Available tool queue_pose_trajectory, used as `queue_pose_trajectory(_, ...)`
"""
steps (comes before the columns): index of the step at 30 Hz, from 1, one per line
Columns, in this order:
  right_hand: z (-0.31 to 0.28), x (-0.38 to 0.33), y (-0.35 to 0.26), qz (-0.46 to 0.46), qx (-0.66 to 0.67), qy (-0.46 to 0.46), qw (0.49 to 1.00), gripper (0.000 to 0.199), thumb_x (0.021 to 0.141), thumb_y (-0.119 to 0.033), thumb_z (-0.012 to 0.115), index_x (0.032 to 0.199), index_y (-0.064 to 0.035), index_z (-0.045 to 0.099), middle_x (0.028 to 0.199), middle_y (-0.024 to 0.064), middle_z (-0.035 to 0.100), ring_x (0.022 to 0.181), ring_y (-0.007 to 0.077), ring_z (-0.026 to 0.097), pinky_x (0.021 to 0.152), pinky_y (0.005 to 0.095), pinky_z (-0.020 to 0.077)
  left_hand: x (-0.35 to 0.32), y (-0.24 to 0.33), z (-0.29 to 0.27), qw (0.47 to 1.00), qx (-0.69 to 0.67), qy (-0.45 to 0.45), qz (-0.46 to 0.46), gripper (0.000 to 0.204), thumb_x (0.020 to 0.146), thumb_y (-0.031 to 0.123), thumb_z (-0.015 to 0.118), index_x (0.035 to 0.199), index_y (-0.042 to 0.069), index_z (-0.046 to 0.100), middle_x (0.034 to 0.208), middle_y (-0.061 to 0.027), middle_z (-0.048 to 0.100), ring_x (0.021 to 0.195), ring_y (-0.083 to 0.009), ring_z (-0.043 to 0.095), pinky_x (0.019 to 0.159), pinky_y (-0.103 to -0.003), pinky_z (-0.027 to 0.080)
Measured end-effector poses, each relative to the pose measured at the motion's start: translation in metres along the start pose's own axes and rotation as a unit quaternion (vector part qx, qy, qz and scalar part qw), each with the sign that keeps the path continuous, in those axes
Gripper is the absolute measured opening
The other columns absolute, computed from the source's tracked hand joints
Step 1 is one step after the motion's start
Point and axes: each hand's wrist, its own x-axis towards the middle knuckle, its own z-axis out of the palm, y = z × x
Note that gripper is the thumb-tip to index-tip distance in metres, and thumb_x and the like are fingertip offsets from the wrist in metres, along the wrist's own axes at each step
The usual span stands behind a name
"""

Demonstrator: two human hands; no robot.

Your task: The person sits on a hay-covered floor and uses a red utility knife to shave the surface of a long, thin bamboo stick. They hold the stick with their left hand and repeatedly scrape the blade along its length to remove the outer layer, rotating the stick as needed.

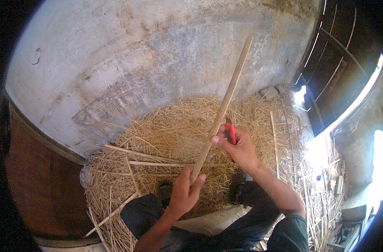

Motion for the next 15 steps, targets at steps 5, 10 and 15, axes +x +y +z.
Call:
queue_pose_trajectory(5, 0.0, -0.001, 0.002, 0.005, 0.0, 0.001, 1.0, 0.028, 0.099, -0.023, 0.079, 0.113, -0.0003, 0.071, 0.093, -0.0021, 0.07, 0.086, 0.0059, 0.062, 0.08, 0.0261, 0.0519, 0.002, 0.001, -0.004, 0.979, -0.152, -0.103, -0.084, 0.025, 0.106, 0.026, 0.068, 0.114, 0.004, 0.06, 0.082, -0.0037, 0.062, 0.075, -0.0142, 0.061, 0.066, -0.035, 0.049)
queue_pose_trajectory(10, -0.002, -0.003, 0.005, -0.12, -0.079, 0.006, 0.99, 0.028, 0.098, -0.022, 0.078, 0.114, -0.0015, 0.071, 0.095, 0.0056, 0.07, 0.086, 0.0127, 0.067, 0.081, 0.0297, 0.054, 0.002, 0.01, -0.007, 0.981, -0.145, -0.079, -0.099, 0.026, 0.105, 0.029, 0.071, 0.109, 0.005, 0.062, 0.079, 0.0024, 0.056, 0.073, -0.0082, 0.05, 0.066, -0.028, 0.043)
queue_pose_trajectory(15, 0.003, -0.017, 0.002, -0.254, -0.295, -0.06, 0.919, 0.028, 0.095, -0.027, 0.078, 0.112, -0.0055, 0.072, 0.097, 0.0112, 0.072, 0.083, 0.0271, 0.074, 0.073, 0.0361, 0.0591, 0.002, -0.005, -0.006, 0.988, -0.146, -0.027, -0.043, 0.032, 0.106, 0.037, 0.068, 0.104, 0.006, 0.06, 0.075, 0.0044, 0.05, 0.07, -0.0069, 0.045, 0.064, -0.028, 0.04)
